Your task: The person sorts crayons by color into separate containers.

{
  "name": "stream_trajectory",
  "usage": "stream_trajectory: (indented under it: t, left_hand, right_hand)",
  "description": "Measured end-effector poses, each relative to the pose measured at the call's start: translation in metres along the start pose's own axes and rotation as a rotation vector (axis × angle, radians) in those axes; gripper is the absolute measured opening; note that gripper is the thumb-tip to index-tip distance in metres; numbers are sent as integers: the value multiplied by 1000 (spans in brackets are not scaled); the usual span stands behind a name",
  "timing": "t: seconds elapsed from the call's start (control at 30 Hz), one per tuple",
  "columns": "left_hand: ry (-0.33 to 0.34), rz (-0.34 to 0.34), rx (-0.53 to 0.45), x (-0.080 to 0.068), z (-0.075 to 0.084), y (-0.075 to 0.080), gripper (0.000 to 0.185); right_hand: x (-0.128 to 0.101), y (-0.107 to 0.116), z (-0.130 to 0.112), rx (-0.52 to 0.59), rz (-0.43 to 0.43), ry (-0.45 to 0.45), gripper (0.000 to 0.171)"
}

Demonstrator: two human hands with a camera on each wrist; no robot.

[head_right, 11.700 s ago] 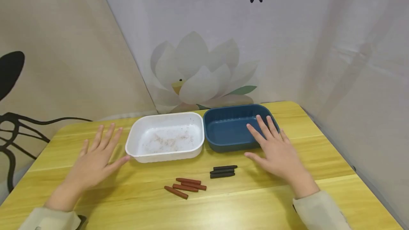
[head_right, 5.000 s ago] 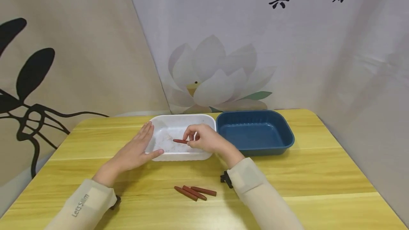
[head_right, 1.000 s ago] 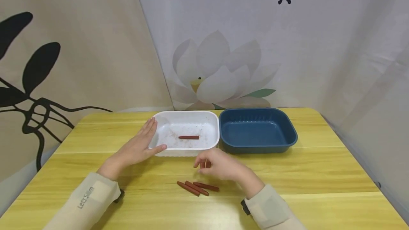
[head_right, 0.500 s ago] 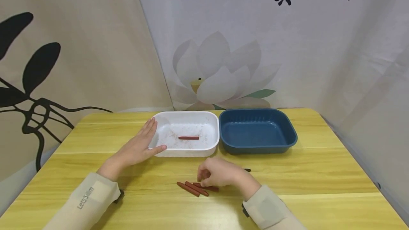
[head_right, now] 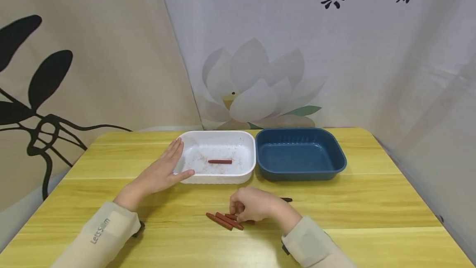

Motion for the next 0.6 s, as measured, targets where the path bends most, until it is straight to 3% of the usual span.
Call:
stream_trajectory:
  t: [0.6]
  left_hand:
    - [3,3,-7,0,1,0,106]
  right_hand:
    - [0,1,-1,9,10,23,18]
Point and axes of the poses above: each hand's wrist, its own x-axis towards the middle knuckle, its own y-axis out of the back of the hand, z = x × y, the point moved 5 cm from there along x, towards the middle knuckle, and after that the axes turned 11 degrees about z, right-handed, at the moved point
